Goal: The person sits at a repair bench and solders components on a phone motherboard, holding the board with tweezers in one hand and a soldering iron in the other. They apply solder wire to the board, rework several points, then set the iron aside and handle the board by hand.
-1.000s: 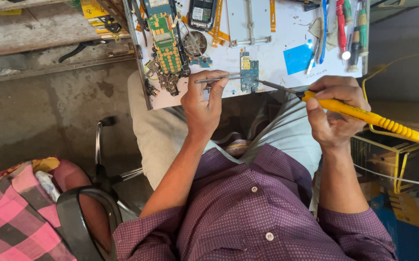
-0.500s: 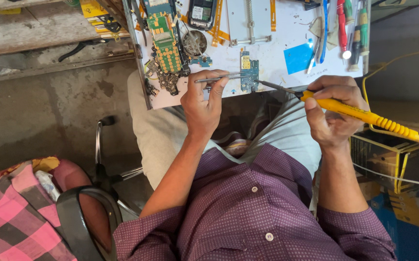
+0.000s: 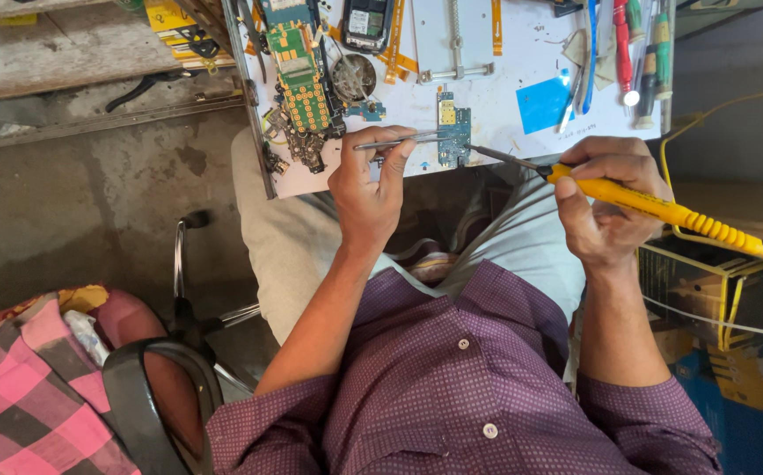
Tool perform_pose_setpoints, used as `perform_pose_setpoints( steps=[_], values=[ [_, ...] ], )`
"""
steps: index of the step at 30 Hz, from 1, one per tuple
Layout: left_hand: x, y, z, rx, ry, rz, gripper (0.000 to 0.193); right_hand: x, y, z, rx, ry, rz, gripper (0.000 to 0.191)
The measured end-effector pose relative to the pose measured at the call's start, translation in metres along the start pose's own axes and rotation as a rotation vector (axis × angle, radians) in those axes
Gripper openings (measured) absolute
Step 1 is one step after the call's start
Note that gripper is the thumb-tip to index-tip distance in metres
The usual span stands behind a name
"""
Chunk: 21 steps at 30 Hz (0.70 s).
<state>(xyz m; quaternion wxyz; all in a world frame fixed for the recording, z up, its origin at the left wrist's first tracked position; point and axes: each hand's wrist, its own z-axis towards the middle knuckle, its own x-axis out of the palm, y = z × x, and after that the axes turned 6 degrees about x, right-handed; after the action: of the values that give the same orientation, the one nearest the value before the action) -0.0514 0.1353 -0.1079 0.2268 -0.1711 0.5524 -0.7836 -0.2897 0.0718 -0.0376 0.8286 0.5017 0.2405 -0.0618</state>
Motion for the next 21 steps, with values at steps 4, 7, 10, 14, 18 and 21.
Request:
perform_pose_setpoints(
  steps=[4, 7, 10, 14, 18, 21],
  values=[
    [0.0003, -0.0002, -0.0015, -0.009, -0.002, 0.019, 0.019, -0.0007, 0.0000, -0.0022, 0.007, 0.001, -0.004, 0.028],
    [0.0000, -0.0008, -0.0020, -0.008, 0.002, 0.020, 0.019, -0.0008, -0.0003, -0.0027, 0.009, -0.002, -0.008, 0.029],
    [0.0005, -0.0006, -0.0011, -0.013, 0.002, -0.010, 0.020, -0.0007, -0.0006, -0.0021, -0.002, -0.007, -0.025, 0.029],
    [0.0000, -0.0004, -0.0005, -0.015, -0.002, 0.023, 0.020, -0.0003, -0.0004, -0.0008, 0.001, 0.001, -0.015, 0.028],
    [0.0003, -0.0003, -0.0004, -0.012, 0.001, 0.007, 0.020, -0.0003, 0.0007, 0.0005, 0.011, 0.003, -0.025, 0.029],
    [0.0008, 0.0000, 0.0000, -0.009, 0.001, -0.003, 0.020, -0.0008, 0.0016, 0.0023, 0.027, -0.005, -0.041, 0.028]
  ],
)
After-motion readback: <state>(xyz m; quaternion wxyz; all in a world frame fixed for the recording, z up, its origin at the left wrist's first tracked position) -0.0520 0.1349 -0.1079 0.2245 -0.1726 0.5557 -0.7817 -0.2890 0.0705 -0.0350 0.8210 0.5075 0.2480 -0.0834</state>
